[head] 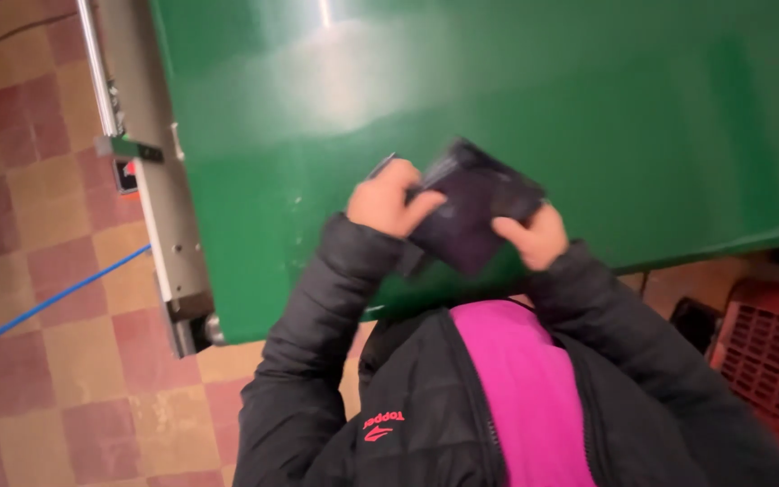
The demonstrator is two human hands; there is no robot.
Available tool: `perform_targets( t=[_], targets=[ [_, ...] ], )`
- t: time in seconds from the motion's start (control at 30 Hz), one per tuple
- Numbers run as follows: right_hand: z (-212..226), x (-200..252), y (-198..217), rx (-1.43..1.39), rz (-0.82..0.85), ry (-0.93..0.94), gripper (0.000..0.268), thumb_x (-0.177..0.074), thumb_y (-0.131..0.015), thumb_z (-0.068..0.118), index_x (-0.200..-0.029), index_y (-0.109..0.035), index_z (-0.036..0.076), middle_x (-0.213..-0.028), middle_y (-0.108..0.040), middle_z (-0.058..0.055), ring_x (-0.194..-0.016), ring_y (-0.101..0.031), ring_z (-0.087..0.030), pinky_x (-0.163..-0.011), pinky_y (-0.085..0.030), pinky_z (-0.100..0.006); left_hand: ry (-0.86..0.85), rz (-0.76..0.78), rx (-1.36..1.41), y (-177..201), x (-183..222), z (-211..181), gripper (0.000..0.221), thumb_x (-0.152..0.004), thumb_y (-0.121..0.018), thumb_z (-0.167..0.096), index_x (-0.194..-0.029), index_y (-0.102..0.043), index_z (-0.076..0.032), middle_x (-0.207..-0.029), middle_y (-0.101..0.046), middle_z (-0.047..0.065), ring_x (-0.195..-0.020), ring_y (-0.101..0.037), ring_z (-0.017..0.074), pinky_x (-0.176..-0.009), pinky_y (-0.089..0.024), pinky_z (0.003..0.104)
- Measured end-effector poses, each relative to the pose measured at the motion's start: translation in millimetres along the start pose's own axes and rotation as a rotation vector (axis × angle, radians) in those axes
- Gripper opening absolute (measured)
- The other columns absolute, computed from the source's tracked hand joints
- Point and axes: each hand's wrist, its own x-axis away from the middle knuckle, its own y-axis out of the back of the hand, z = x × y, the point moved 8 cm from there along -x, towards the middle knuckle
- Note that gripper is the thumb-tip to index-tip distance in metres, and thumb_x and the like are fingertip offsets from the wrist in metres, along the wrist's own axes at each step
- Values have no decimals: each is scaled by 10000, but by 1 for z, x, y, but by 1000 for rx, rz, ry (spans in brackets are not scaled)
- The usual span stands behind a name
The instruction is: The recorder is folding black plastic bags on a green conveyor belt and placing them into a red plastic crate.
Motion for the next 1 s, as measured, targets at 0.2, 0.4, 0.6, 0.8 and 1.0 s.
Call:
perform_targets(
  t=[0.2, 0.4, 0.6, 0.8, 1.0],
  targets=[
    [-1, -34, -122, -385, 12, -123, 502, -916, -688, 22, -1389, -527, -20, -1281, -661, -74, -1153, -630, -168, -1022, -514, -353, 245, -43, -130, 18, 39, 134, 451, -929, -724, -486, -1096, -584, -91, -883, -722, 164, -810, -701, 401, -695, -553, 473],
    [-38, -34, -106, -80, -269, -155, 505, -885, -724, 19, -1348, -525, -20, -1231, -691, -111, -1089, -674, -196, -974, -546, -350, 170, -47, -215, -33, 26, 173, 459, -948, -678, -513, -1094, -563, -93, -1016, -688, 153, -890, -664, 405, -720, -523, 511],
    [-31, -41, -98, 16, -343, 32, 507, -885, -726, 31, -1348, -529, -27, -1251, -680, -133, -1132, -656, -217, -1024, -522, -353, -112, -118, -445, -33, 7, 133, 601, -843, -715, -565, -1147, -573, -67, -1041, -612, 100, -941, -613, 333, -660, -523, 469],
    [24, -20, -91, 365, -518, -94, 786, -802, -786, 210, -1455, -405, -5, -1219, -650, -212, -1121, -664, -327, -997, -518, -390, 160, -102, -501, -47, 13, 128, 558, -833, -734, -544, -1145, -578, -109, -1066, -618, 59, -1029, -591, 320, -752, -528, 496],
    [129, 1, -67, 1017, -420, 236, 966, -634, -879, 312, -1432, -427, 11, -1406, -526, -264, -1262, -488, -461, -1031, -395, -518, 70, -125, -275, -54, 18, 81, 412, -818, -780, -307, -1150, -598, -143, -1118, -605, 140, -1051, -568, 401, -771, -516, 524]
  ],
)
